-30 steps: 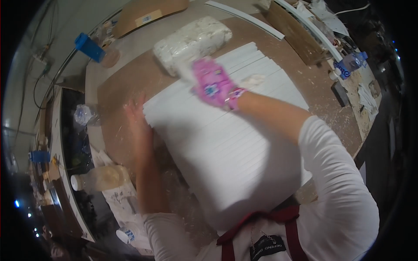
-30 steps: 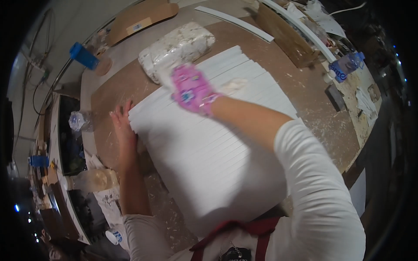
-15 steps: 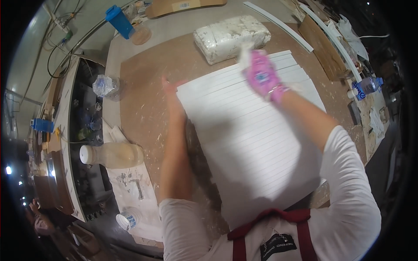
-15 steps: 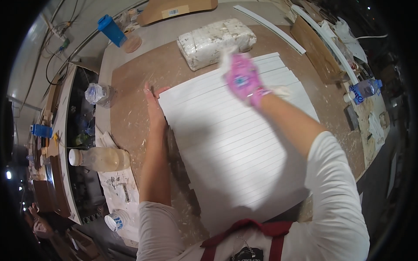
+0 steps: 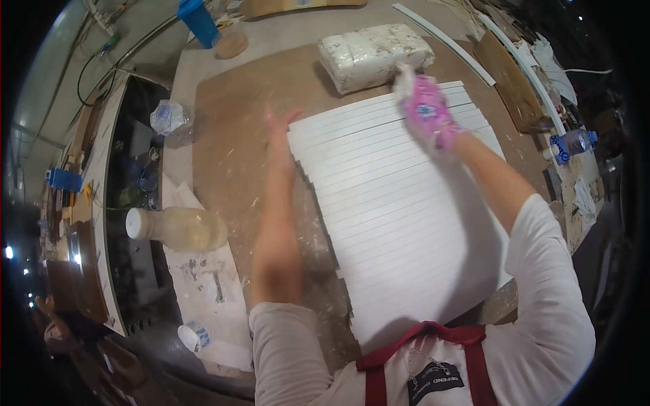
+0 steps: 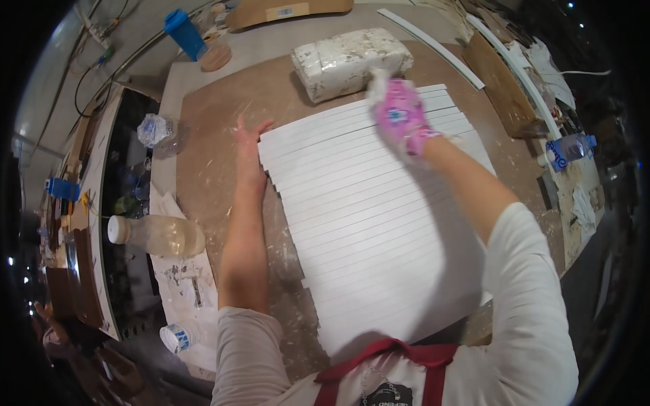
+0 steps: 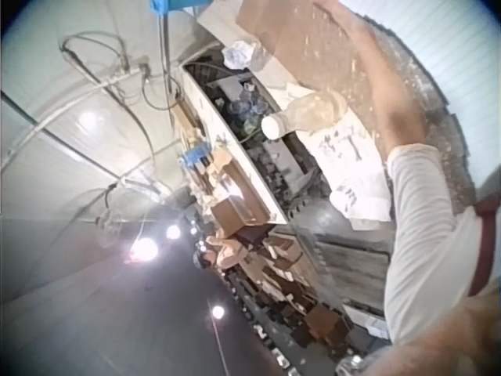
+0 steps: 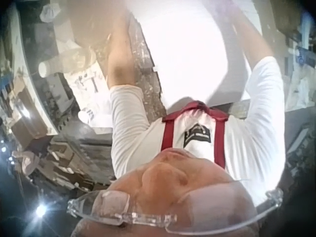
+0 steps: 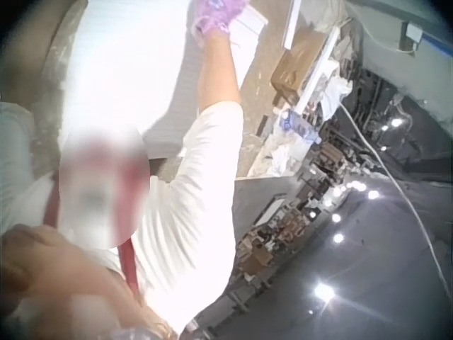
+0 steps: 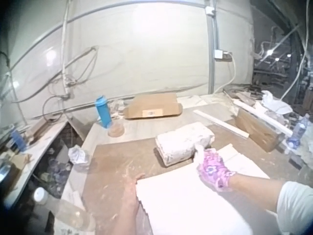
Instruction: The person wipes white grooved wood panels with a cloth, applies a liquid from a bottle to the cloth, and continues cleaning the grooves and flat surfaces of the panels.
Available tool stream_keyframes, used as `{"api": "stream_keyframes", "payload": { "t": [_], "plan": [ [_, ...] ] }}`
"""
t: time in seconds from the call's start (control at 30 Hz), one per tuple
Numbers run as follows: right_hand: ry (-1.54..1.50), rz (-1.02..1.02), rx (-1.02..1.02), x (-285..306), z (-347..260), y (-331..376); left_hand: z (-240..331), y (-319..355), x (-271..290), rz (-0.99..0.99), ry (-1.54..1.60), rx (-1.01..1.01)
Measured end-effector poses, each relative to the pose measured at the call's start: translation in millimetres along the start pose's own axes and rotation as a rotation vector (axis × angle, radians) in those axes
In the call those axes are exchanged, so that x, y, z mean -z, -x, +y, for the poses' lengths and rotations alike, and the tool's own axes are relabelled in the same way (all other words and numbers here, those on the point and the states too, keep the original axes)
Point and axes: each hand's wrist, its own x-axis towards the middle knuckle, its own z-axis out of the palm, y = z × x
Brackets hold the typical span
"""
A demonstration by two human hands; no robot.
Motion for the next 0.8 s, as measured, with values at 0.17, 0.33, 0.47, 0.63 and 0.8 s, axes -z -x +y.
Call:
{"api": "stream_keyframes", "payload": {
  "t": [0.17,0.33,0.47,0.63,0.8],
  "plan": [
    [0.137,0.527,0.526,-100.9,-146.0,6.0,22.0,2.5,-9.2,-0.022,0.534,0.207],
    [-0.083,0.031,0.274,3.9,-96.4,-10.4,-3.8,-2.4,27.5,-0.003,0.056,-0.034],
    [-0.383,0.147,-0.194,32.1,14.5,13.3,-18.1,-8.3,13.9,-0.032,0.19,0.007],
    [0.37,0.198,0.29,-49.0,-91.3,31.7,-12.2,-4.5,18.1,0.065,-0.212,-0.138],
    [0.044,0.083,0.332,-40.1,-82.9,38.4,-2.7,5.2,-4.6,0.14,0.019,-0.104]
  ]
}}
